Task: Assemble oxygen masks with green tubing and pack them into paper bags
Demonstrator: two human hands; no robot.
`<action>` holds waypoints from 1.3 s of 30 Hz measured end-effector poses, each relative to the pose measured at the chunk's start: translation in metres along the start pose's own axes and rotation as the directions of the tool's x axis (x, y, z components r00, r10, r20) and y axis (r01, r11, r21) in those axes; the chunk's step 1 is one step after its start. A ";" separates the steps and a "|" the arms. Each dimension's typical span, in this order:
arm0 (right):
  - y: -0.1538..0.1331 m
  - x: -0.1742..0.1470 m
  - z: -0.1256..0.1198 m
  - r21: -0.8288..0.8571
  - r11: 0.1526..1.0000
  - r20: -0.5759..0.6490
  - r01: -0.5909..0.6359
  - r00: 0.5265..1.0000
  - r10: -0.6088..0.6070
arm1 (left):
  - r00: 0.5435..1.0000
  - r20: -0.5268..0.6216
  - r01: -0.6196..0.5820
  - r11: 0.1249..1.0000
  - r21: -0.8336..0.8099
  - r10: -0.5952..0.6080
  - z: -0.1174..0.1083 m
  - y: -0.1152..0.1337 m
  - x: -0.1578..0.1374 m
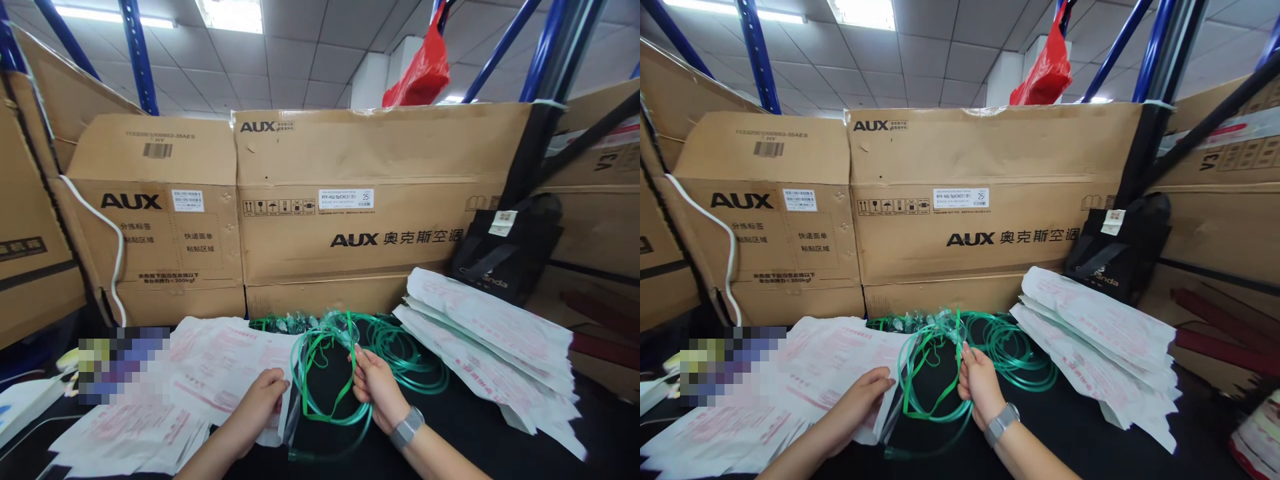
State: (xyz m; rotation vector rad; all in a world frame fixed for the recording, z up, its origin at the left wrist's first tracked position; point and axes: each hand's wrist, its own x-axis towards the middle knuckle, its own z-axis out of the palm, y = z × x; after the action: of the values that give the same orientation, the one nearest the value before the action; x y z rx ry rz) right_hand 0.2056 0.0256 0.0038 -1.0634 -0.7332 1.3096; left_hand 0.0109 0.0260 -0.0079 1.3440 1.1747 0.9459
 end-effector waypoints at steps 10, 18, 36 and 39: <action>0.004 -0.012 0.008 -0.033 0.999 0.008 -0.022 1.000 0.023 | 0.990 -0.118 -0.048 0.965 0.258 0.081 0.001 -0.002 0.006; -0.022 -0.011 0.000 0.261 0.957 0.253 -0.128 0.966 0.060 | 0.992 -0.024 -0.068 0.676 0.734 0.125 0.005 0.007 -0.011; 0.013 -0.003 0.006 0.084 0.987 0.149 -0.136 0.981 0.122 | 0.996 -0.028 -0.049 0.805 0.591 0.081 -0.006 0.004 -0.004; 0.017 0.000 0.007 0.020 0.994 0.089 -0.104 0.991 0.102 | 1.000 -0.018 0.003 0.905 0.426 0.005 -0.006 -0.004 0.002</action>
State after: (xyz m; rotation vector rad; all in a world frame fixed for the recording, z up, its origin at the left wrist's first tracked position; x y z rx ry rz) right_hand 0.1929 0.0260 -0.0088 -1.0411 -0.7339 1.4576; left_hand 0.0049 0.0290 -0.0110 1.6831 1.4519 0.7240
